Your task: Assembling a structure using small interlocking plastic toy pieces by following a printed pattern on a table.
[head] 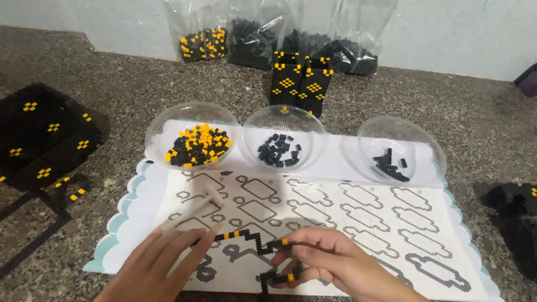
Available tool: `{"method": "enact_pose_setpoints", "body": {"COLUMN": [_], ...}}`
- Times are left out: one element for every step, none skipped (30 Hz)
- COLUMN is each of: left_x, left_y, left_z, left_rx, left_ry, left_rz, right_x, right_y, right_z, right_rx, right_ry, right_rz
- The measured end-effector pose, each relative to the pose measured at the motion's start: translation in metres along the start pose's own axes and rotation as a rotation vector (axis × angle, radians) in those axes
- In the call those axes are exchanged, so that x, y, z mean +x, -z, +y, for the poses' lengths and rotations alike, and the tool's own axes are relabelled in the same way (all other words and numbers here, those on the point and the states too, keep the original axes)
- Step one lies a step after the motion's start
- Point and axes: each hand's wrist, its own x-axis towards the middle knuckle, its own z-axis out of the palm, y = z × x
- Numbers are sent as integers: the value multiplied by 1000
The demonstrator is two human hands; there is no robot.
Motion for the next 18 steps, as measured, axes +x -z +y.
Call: {"method": "enact_pose_setpoints", "body": {"left_x": [0,8,15,22,4,-15,-34,-40,-47,-54,-64,-75,-85,-102,-119,-136,-139,-141], "left_y": [2,3,5,7,17,27,37,41,45,49,47,45,42,32,22,12,13,13], "left_z": [0,-8,-16,-25,-31,-38,-44,-51,-57,-63,-80,-96,-113,-130,-148,-166,-173,-181], "left_rx": [-21,-18,-358,-694,-689,-626,-555,-550,-435,-318,-318,-216,-114,-113,-44,24,27,-39], "left_ry": [5,5,444,889,896,579,260,268,339,409,414,495,573,578,557,535,537,680], "left_rz": [-6,-10,-385,-752,-753,-506,-268,-270,-226,-183,-186,-157,-127,-128,-62,3,5,-107], "right_x": [1,1,0,0,2,3,5,6,7,7,7,7,6,6,6,7,9,12], "right_y": [0,-1,-2,-3,0,2,3,4,5,6,9,12,16,17,17,18,26,34], "right_z": [0,-1,-2,-3,-2,0,2,1,0,0,1,1,1,-2,-5,-7,-8,-9], "right_rx": [17,18,12,6,6,35,62,59,51,42,41,-49,-139,-141,-77,-12,-14,-77], "right_ry": [-11,-12,-14,-16,-18,-20,-25,-29,-35,-41,-46,3,54,51,102,152,153,161], "right_rz": [-12,-16,-4,8,1,7,13,5,6,7,4,35,65,63,29,-4,-7,-1]}}
